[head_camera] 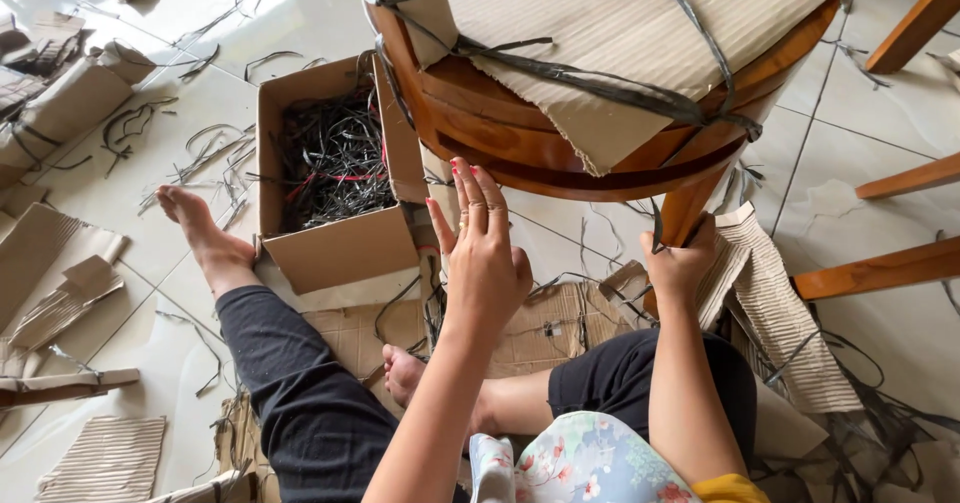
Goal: Wrapping a wooden furniture leg with protective cardboard and securing it with plastic ties
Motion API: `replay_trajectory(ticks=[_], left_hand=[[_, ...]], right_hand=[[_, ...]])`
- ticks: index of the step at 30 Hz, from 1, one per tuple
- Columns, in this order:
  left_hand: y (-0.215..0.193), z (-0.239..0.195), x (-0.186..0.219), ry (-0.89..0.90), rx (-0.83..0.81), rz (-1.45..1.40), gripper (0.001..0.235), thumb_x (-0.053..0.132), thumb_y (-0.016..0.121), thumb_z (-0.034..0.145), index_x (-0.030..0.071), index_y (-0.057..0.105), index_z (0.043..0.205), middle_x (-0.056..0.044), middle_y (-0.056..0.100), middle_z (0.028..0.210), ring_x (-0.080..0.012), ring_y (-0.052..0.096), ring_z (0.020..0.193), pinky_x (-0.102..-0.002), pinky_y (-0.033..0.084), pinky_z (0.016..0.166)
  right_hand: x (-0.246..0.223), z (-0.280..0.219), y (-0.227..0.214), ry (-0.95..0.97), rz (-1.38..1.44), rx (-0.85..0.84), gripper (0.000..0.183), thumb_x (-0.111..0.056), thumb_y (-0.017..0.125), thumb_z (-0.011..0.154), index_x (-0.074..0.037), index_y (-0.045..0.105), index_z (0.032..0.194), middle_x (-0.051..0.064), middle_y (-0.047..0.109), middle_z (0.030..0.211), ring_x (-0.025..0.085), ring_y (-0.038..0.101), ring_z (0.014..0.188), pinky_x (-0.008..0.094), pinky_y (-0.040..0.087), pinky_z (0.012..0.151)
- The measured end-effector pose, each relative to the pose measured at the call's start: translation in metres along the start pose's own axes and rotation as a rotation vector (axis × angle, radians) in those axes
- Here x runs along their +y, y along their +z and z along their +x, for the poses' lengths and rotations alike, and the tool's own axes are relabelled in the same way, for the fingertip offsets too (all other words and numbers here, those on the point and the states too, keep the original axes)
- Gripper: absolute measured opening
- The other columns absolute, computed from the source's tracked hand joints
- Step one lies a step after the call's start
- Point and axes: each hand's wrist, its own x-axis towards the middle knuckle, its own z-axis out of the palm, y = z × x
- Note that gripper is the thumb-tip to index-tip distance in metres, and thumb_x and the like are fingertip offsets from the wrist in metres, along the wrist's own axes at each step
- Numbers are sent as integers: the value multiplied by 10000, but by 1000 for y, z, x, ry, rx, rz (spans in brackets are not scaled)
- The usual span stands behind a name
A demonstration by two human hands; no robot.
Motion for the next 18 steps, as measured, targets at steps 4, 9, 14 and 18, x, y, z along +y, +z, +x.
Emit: replay_trajectory(ticks=[4,9,14,18], left_hand=[[-2,4,-12,5,-33,-12,1022,-8,616,639,-126,219,1574,-355,169,1658,-417,197,1570,-663,39,1222],[-1,6,-17,-19,-45,-18,1018,-25,614,654,-114,202,1581,-338,149,1670,-384,180,1581,-645,4,1234],[6,-1,-41,-64,-20,-83,1063,-18,613,625,-136,161,1580,-365,151,1657,-413,182,1567,-646,13,1221],[5,8,-82,-96,11,-234,1046,-15,564,659,-104,133,1608,-323,89,1691,-401,98,1589,-634,-36,1225]], right_hand=[[-21,0,-1,-37,-36,-9,350,15,769,638,-20,566,921,153,599,744,304,626,668,382,477,591],[-29,-7,-4,-38,17,-54,372,35,800,673,18,573,968,181,610,778,313,666,741,385,511,657],[-19,-35,3,-69,-53,-39,438,1,881,652,22,568,957,208,612,739,407,683,717,411,500,600],[-25,-50,9,-95,-4,-44,444,115,841,661,57,585,1020,258,656,788,435,714,781,398,512,632]])
